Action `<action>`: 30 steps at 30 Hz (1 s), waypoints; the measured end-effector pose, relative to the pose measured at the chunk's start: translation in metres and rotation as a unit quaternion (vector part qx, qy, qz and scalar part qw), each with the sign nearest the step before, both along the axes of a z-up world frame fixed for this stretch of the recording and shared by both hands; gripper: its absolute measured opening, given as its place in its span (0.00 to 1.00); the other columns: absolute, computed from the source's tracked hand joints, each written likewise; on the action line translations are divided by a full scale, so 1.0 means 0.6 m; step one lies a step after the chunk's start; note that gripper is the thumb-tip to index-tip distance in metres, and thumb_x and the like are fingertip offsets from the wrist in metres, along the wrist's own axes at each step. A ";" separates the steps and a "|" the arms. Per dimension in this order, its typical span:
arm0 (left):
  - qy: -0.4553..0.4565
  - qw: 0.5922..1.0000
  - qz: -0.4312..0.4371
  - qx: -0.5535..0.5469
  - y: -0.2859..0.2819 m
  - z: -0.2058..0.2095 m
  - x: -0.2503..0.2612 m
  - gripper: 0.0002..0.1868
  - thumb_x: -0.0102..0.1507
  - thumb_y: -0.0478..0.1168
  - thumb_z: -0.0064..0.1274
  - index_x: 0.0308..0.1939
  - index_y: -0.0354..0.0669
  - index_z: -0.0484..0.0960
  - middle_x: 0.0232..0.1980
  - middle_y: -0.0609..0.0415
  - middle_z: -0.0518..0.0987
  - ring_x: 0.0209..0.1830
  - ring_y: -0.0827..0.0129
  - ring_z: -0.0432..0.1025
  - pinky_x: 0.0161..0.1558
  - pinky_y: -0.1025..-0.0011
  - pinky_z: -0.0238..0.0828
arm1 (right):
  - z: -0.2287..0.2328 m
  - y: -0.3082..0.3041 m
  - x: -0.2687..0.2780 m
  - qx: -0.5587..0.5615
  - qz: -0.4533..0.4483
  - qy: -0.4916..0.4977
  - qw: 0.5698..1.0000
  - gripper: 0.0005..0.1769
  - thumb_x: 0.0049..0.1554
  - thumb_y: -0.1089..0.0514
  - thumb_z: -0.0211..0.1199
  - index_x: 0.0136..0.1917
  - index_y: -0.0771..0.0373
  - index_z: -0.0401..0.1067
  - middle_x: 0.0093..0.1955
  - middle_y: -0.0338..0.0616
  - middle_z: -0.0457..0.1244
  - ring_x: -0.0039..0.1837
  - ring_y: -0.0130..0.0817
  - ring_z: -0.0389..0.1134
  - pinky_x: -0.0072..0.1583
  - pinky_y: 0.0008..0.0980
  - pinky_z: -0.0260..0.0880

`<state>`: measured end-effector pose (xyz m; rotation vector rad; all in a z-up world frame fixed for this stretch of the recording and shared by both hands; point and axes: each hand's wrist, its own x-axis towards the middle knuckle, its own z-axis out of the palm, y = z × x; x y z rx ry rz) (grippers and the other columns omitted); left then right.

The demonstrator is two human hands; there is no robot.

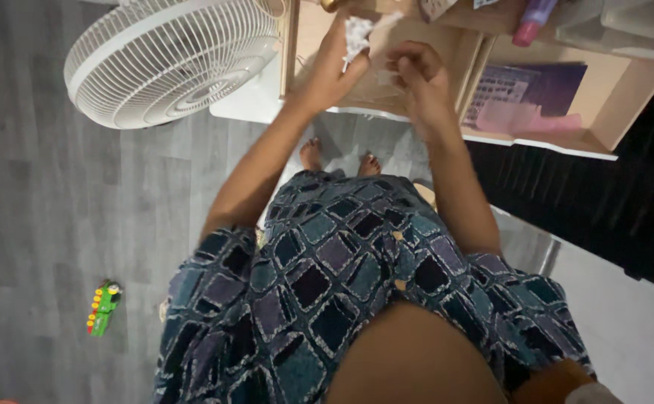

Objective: The person opens a drawer and rearranges various items including bottles, boxes, and cotton swabs. They move items around within the drawer and place some on the surface above, then return them to the drawer in a different arrangement.

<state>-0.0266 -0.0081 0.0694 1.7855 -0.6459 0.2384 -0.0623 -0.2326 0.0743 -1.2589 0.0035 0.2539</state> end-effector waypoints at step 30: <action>0.108 0.927 0.052 -0.356 -0.137 0.033 -0.001 0.18 0.67 0.26 0.55 0.61 0.39 0.75 0.52 0.56 0.77 0.50 0.74 0.72 0.55 0.75 0.70 | -0.091 0.072 0.086 0.501 0.029 0.125 0.856 0.16 0.64 0.53 0.56 0.59 0.65 0.72 0.56 0.46 0.69 0.59 0.35 0.72 0.65 0.35 0.73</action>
